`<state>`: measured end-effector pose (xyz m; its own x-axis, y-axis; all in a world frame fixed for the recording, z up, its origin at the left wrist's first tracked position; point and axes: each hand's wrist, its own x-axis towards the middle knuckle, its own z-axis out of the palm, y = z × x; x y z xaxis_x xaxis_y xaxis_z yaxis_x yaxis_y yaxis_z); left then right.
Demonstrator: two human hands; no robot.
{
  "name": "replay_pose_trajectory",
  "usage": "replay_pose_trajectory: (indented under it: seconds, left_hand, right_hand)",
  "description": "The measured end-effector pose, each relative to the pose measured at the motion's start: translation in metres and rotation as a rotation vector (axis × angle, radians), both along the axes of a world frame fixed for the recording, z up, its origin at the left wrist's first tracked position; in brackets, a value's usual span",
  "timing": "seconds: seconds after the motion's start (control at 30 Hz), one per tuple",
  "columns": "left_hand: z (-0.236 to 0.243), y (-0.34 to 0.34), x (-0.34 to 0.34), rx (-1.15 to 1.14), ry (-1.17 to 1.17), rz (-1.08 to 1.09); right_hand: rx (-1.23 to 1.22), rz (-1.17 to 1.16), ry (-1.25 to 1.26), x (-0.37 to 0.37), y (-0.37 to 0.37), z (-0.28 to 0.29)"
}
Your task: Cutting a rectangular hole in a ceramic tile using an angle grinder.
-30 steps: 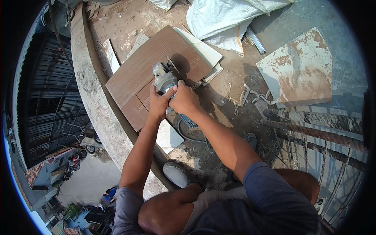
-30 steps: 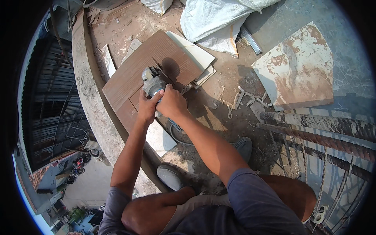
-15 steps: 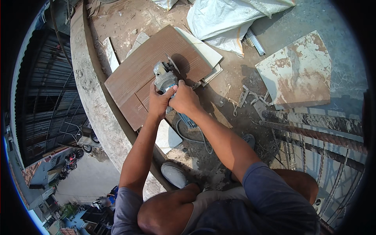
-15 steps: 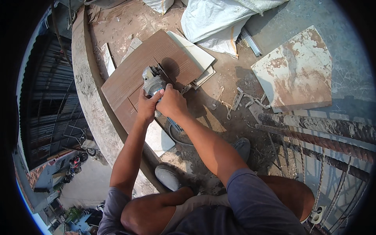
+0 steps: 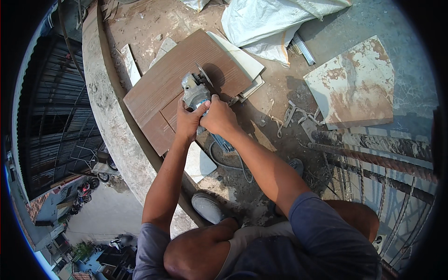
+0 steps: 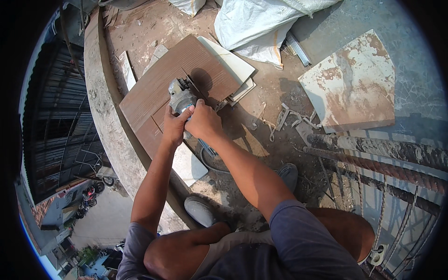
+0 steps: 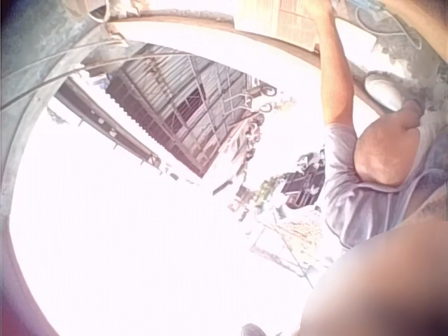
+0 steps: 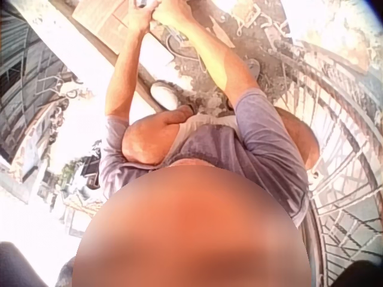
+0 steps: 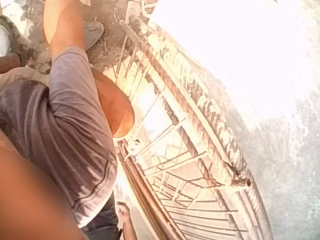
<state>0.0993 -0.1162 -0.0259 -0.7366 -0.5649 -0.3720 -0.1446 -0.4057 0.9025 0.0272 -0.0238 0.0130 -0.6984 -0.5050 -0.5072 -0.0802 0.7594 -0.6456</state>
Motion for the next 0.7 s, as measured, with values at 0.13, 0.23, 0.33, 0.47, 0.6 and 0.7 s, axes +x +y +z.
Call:
replay_pose_trajectory:
  seconds: [0.13, 0.23, 0.33, 0.47, 0.6, 0.7]
  left_hand:
    - [-0.0009, -0.0003, -0.0012, 0.009, 0.004, -0.003]
    - [0.0004, -0.0014, -0.0020, 0.016, -0.007, -0.017]
    - [-0.0013, -0.0014, -0.0030, 0.025, 0.015, -0.026]
    - [0.0009, -0.0001, -0.0035, 0.032, 0.033, -0.015]
    - [-0.0009, -0.0002, -0.0017, 0.036, 0.025, 0.001]
    - [-0.0025, -0.0005, -0.0014, 0.041, 0.031, -0.004]
  right_hand:
    - [0.006, 0.010, -0.008, -0.0012, 0.0019, 0.0016]
    - [-0.028, 0.001, 0.001, -0.0044, -0.0001, -0.0001]
    - [-0.016, 0.015, -0.010, -0.0028, 0.0015, -0.0029]
    - [-0.034, 0.007, 0.016, -0.0025, 0.0023, -0.0054]
    - [-0.021, 0.025, -0.003, -0.0019, 0.0033, -0.0027]
    - [-0.011, 0.020, -0.015, -0.0015, 0.0035, -0.0052]
